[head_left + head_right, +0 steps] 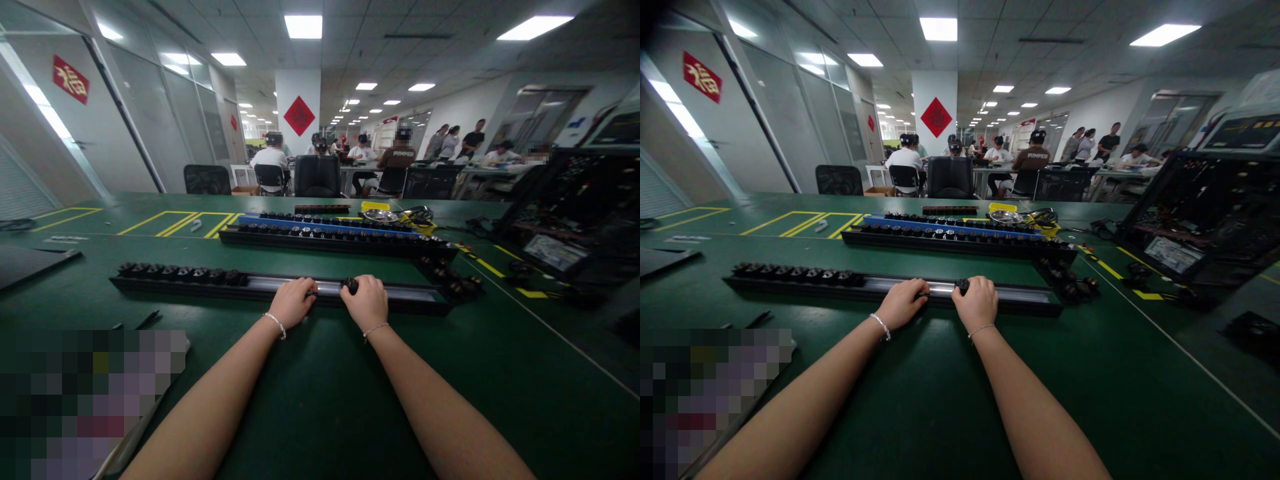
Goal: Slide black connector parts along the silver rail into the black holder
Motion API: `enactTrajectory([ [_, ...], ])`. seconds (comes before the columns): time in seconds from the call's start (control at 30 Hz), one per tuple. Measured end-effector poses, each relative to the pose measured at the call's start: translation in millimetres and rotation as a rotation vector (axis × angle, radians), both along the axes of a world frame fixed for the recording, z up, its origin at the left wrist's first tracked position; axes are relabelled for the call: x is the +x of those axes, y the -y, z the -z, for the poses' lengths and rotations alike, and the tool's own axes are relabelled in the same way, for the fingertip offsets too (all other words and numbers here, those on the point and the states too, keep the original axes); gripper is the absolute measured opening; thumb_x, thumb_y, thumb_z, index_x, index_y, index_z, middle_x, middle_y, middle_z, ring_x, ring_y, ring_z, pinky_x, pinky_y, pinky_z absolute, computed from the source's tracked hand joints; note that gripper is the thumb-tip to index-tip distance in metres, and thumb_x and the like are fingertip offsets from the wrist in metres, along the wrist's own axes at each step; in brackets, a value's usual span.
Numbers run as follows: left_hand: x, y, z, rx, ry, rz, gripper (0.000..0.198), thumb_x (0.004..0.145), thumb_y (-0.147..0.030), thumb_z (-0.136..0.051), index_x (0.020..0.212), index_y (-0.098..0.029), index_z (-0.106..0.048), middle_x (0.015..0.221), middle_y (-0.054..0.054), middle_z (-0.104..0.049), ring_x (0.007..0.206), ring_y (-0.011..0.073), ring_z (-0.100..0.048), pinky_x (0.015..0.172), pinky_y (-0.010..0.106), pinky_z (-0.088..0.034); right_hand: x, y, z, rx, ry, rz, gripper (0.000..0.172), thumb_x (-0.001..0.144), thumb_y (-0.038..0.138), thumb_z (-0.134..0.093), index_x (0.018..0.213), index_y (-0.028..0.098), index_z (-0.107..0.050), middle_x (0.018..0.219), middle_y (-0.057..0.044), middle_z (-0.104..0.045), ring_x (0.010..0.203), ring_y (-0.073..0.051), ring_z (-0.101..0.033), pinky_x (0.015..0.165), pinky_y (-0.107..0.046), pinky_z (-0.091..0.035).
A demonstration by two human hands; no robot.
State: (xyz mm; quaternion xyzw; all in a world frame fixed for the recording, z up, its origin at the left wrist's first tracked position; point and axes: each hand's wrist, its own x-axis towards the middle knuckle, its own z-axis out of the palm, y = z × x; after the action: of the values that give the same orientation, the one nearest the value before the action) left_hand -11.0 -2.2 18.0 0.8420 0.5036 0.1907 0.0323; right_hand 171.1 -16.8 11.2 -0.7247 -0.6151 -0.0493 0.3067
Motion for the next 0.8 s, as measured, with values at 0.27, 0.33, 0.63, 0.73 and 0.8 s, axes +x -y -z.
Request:
enactTrajectory([
  [0.27,-1,0,1.4,0.018,0.004,0.012,0.012,0.08,-0.024,-0.052,0.093,-0.026,-0.054,0.09,-0.001,-0.06,0.088,0.0178,-0.054,0.073,0.029,-0.037,7,1,-0.8,-0.009,-0.005,0.022,0.027,0.075,0.037,-0.047,0.086,0.017,-0.06,0.094,-0.009,-0.06,0.093,-0.022,-0.048,0.077,-0.032,-0.034],
  [0.33,-1,0,1.3,0.014,0.006,0.009,0.013,0.081,-0.025,-0.052,0.093,-0.026,-0.054,0.09,0.0,-0.06,0.088,0.0178,-0.054,0.074,0.029,-0.037,9,1,-1.0,-0.012,-0.007,0.025,0.026,0.075,0.037,-0.047,0.086,0.017,-0.06,0.094,-0.009,-0.06,0.093,-0.022,-0.048,0.077,-0.032,-0.034],
  [0.63,-1,0,2.0,0.03,0.001,0.02,0.013,0.081,-0.026,-0.051,0.094,-0.026,-0.055,0.09,0.0,-0.059,0.088,0.0182,-0.054,0.072,0.029,-0.038,21,2,0.0,0.002,-0.026,0.041,0.027,0.073,0.038,-0.048,0.085,0.017,-0.06,0.093,-0.009,-0.06,0.091,-0.022,-0.048,0.078,-0.032,-0.034],
  [0.73,-1,1,1.3,0.018,0.002,0.014,0.014,0.081,-0.025,-0.051,0.095,-0.026,-0.055,0.091,0.0,-0.06,0.089,0.0183,-0.054,0.073,0.029,-0.038,22,2,0.1,0.004,-0.025,0.042,0.027,0.073,0.038,-0.048,0.085,0.017,-0.06,0.093,-0.008,-0.061,0.09,-0.022,-0.048,0.078,-0.032,-0.035],
  [0.8,-1,1,0.6,0.015,0.006,0.013,0.014,0.081,-0.025,-0.051,0.095,-0.026,-0.055,0.092,0.0,-0.06,0.089,0.0183,-0.054,0.074,0.03,-0.038,23,3,-0.1,0.008,-0.022,0.044,0.027,0.073,0.038,-0.048,0.084,0.017,-0.06,0.093,-0.008,-0.06,0.09,-0.022,-0.047,0.078,-0.032,-0.035],
])
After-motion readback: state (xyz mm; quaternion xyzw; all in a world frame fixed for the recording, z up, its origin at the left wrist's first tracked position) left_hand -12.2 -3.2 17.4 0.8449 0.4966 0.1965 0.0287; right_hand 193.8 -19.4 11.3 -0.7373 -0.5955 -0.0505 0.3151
